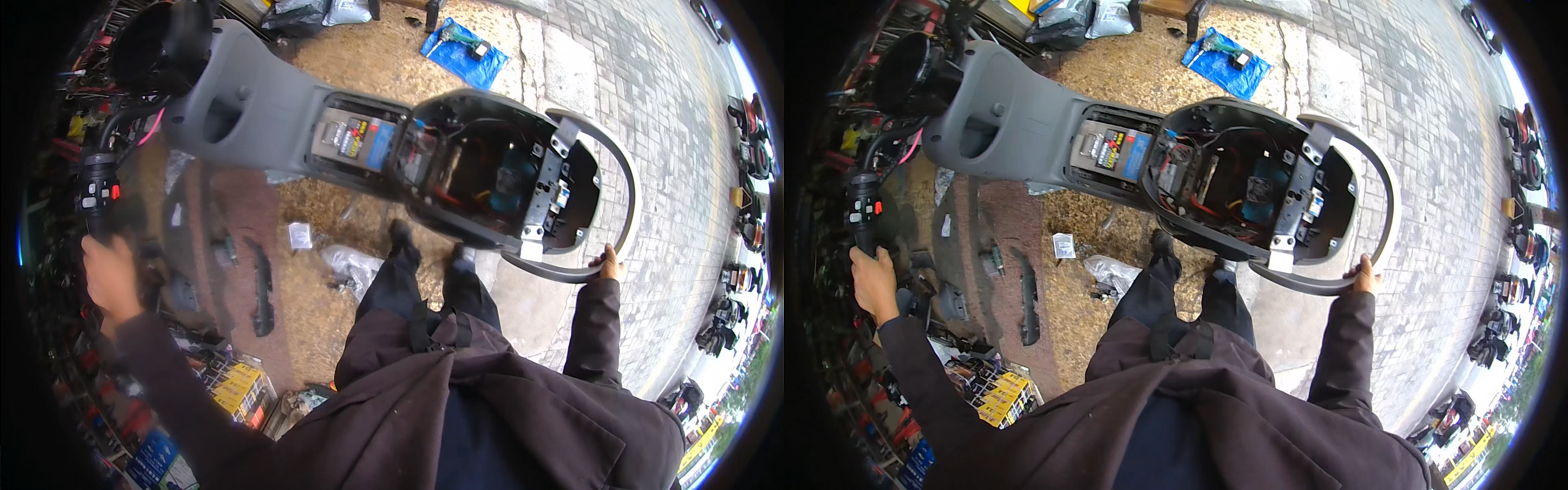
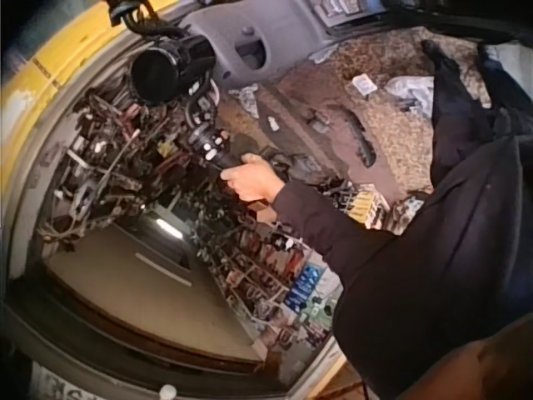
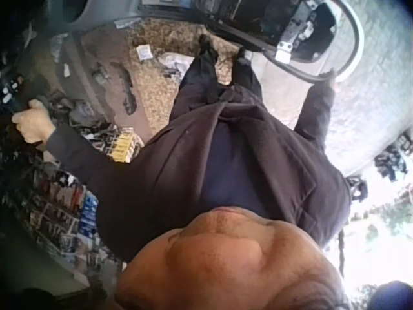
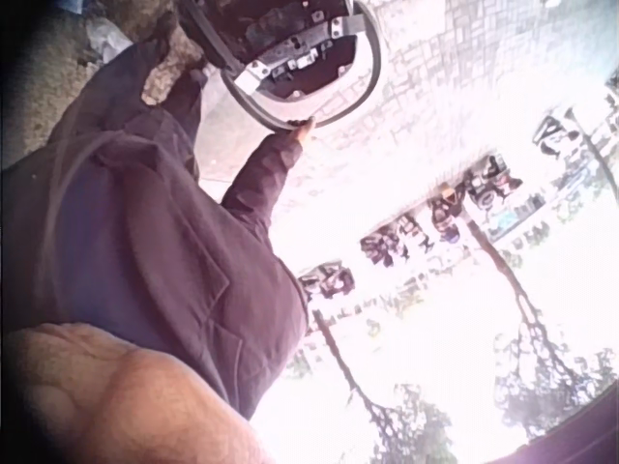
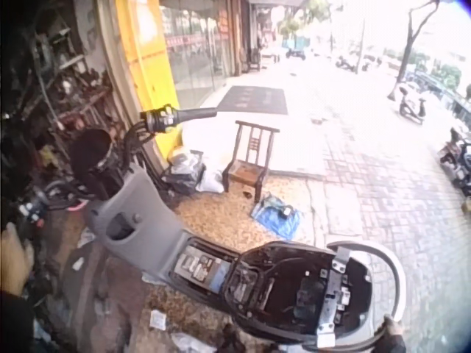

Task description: The person uses a cordless drill to remove screws from a scooter's body panel, then detaches the panel and places it aside. They then reattach the panel, aligning it with the frame and securing it with screws.

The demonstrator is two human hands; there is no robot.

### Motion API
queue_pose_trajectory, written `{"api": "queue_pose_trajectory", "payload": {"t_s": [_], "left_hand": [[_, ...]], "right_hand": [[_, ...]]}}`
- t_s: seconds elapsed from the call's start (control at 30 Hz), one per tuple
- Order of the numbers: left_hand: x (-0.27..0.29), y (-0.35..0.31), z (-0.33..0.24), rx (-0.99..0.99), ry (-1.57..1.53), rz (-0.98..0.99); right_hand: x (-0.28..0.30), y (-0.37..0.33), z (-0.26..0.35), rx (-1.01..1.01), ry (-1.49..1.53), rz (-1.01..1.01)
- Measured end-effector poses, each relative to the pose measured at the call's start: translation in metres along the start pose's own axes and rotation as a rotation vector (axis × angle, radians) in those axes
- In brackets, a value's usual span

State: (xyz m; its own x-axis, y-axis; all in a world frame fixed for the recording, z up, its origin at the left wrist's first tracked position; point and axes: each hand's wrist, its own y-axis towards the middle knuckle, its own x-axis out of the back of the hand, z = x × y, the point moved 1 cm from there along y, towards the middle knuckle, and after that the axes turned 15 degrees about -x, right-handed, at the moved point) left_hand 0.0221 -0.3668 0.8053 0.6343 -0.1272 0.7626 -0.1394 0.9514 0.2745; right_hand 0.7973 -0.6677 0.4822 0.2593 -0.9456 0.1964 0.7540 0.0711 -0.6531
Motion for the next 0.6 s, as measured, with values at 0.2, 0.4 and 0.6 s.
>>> {"api": "queue_pose_trajectory", "payload": {"t_s": [0.2,0.4,0.6], "left_hand": [[0.027,-0.06,-0.045,-0.029,-0.219,0.116],[0.037,-0.1,-0.091,-0.05,-0.409,0.114],[0.041,-0.122,-0.124,-0.056,-0.542,-0.065]], "right_hand": [[-0.008,-0.005,0.002,-0.009,0.034,0.032],[-0.013,-0.018,0.01,-0.013,-0.009,0.063],[-0.007,-0.019,0.011,-0.043,-0.018,0.134]]}}
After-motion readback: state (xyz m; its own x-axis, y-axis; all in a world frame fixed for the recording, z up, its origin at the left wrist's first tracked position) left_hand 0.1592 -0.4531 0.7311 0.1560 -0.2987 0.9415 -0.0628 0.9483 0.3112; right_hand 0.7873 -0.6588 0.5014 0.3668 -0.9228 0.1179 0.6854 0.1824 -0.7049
